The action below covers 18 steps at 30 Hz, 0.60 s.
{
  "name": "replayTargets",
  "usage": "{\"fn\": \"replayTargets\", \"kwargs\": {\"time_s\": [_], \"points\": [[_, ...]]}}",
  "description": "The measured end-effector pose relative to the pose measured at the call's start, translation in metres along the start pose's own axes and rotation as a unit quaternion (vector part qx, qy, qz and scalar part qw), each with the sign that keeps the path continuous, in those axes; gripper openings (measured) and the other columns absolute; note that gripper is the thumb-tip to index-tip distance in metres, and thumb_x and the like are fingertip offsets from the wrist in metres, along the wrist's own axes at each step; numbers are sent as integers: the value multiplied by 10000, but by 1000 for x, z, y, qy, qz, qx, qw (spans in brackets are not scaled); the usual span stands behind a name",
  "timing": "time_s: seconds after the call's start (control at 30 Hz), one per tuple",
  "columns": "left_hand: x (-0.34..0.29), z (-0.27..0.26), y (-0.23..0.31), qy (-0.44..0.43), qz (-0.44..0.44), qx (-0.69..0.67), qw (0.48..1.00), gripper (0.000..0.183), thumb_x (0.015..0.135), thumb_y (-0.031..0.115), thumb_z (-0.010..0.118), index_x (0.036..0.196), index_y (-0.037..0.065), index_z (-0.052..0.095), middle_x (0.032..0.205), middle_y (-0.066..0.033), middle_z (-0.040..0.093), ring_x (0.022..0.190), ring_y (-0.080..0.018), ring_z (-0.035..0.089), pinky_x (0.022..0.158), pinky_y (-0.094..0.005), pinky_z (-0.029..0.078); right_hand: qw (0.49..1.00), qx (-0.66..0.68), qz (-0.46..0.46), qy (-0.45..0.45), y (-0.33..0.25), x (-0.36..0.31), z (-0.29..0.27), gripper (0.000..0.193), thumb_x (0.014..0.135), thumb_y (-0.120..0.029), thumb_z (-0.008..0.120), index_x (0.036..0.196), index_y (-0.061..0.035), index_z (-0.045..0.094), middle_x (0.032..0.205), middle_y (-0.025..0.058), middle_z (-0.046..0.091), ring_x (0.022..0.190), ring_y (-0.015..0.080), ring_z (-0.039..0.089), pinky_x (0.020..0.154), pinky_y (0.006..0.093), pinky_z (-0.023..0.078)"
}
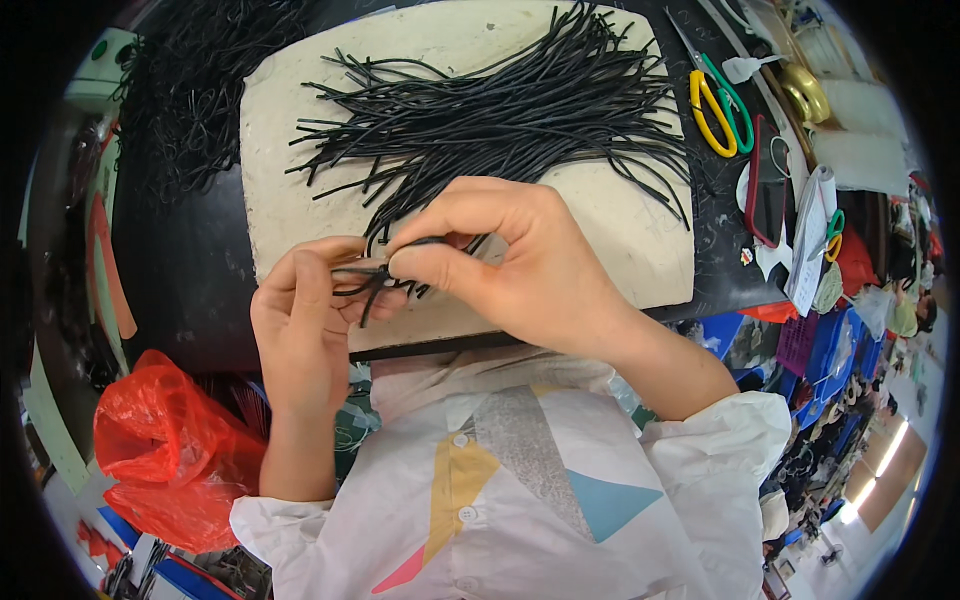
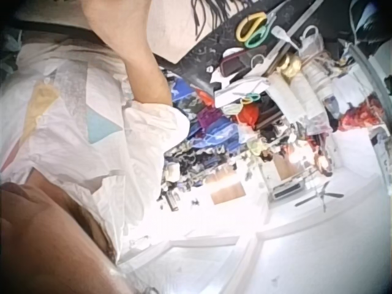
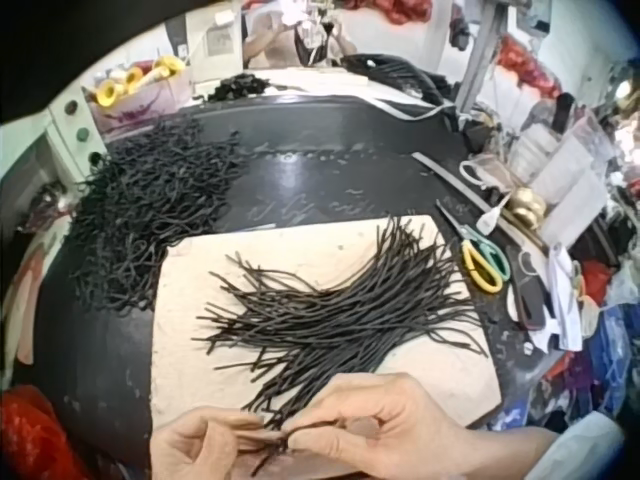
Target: Sorting and bundling black shoelaces on a workstation in a shoe manufacturing facility.
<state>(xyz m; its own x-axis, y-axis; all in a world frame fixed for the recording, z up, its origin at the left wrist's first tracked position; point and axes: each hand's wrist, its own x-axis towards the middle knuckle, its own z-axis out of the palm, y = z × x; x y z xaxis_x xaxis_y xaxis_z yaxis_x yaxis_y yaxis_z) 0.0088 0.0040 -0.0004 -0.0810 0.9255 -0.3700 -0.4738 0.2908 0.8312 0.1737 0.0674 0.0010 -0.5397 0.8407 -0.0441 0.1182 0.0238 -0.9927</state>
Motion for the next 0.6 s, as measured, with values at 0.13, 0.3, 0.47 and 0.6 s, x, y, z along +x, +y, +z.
{"fn": "replayTargets", "kwargs": {"time_s": [0.13, 0.3, 0.47, 0.6], "points": [[2, 1, 11, -50, -100, 92, 989, 127, 781, 7, 581, 878, -75, 588, 722, -132, 618, 592, -151, 613, 543, -223, 508, 993, -93, -73, -6, -3, -4, 3, 79, 729, -60, 621, 792, -12, 628, 715, 39, 592, 662, 93, 536, 600, 208, 412], [2, -7, 13, -165, -120, 84, 975, 110, 760, 1, 604, 839, -75, 594, 684, -158, 618, 547, -154, 610, 493, -216, 503, 942, 259, 198, -80, -6, -10, 4, 110, 790, -99, 576, 789, 11, 567, 721, 7, 567, 688, 75, 511, 626, 208, 403], [5, -8, 9, -158, -113, 57, 979, 157, 762, 21, 616, 889, -67, 587, 730, -132, 616, 618, -143, 598, 576, -238, 510, 905, 357, 226, -52, 1, -10, 5, 128, 828, -112, 543, 834, 15, 554, 756, -2, 550, 743, 56, 494, 655, 206, 406], [4, -8, 0, -88, -115, -31, 989, 201, 765, 30, 617, 944, -53, 578, 784, -115, 614, 687, -141, 593, 644, -245, 503, 978, 190, 63, 57, 3, -16, 11, 109, 827, -91, 548, 867, 10, 558, 777, 13, 558, 748, 63, 503, 680, 217, 421]]}}
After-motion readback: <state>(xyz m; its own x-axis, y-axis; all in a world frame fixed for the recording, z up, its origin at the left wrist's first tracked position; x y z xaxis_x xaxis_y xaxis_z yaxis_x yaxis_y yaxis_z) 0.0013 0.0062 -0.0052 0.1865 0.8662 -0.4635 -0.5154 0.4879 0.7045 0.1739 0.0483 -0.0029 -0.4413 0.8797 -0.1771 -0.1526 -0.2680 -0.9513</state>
